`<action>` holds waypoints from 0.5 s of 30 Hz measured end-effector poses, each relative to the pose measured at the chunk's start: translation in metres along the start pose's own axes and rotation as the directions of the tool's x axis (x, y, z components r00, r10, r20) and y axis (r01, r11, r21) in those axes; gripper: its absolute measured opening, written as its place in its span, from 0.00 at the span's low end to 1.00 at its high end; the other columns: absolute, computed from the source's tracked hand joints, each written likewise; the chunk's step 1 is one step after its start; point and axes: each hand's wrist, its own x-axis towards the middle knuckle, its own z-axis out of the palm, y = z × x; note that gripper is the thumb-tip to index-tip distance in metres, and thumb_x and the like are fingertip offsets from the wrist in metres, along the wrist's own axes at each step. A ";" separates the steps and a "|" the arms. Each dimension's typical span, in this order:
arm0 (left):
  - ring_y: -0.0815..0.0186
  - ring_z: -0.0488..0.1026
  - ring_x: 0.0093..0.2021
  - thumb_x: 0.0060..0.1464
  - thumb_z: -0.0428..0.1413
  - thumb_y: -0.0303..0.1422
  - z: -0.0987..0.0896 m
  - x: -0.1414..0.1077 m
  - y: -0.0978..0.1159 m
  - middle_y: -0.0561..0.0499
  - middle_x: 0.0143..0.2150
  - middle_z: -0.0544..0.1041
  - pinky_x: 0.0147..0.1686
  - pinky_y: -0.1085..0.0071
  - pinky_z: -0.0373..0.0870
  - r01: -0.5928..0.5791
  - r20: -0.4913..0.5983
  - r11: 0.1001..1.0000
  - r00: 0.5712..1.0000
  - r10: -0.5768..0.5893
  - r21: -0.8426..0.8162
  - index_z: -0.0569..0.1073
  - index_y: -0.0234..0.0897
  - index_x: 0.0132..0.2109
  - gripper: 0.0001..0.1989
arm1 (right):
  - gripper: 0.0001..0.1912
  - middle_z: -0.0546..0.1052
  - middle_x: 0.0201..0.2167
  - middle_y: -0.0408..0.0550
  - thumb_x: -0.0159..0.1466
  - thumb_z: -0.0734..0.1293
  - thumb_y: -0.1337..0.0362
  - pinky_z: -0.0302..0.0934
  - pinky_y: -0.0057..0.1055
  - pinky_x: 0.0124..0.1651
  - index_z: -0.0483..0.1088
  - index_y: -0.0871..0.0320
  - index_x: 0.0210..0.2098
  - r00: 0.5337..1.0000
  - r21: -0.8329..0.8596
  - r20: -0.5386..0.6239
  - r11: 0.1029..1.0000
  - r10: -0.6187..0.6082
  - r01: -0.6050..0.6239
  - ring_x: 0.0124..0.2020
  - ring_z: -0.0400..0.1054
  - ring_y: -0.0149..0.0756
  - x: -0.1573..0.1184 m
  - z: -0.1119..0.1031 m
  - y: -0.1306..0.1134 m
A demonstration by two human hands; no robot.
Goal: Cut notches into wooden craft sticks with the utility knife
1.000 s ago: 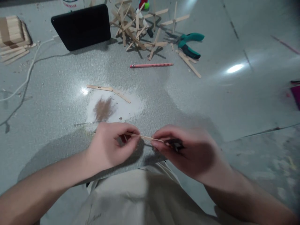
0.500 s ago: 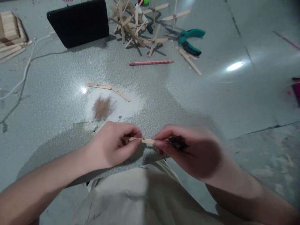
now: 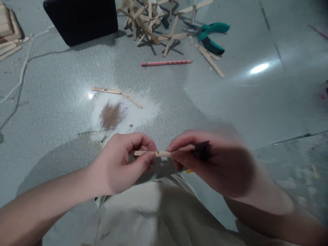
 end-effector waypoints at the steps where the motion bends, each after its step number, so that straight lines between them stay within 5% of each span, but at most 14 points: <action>1: 0.72 0.73 0.25 0.59 0.56 0.29 0.000 0.000 0.000 0.56 0.25 0.78 0.25 0.78 0.69 0.004 -0.008 1.000 1.000 -0.004 0.008 0.75 0.38 0.33 0.06 | 0.08 0.76 0.21 0.38 0.71 0.66 0.64 0.62 0.20 0.24 0.76 0.56 0.35 1.000 -0.017 -0.008 1.000 -0.011 0.011 0.20 0.70 0.25 0.000 0.001 0.000; 15: 0.72 0.76 0.26 0.61 0.56 0.30 -0.002 -0.003 0.009 0.57 0.25 0.78 0.25 0.79 0.69 0.096 -0.015 0.994 0.995 -0.095 0.053 0.77 0.38 0.34 0.07 | 0.10 0.75 0.21 0.37 0.72 0.64 0.64 0.59 0.20 0.24 0.76 0.56 0.37 0.999 -0.108 0.017 0.994 -0.031 0.033 0.19 0.66 0.23 0.003 0.001 0.001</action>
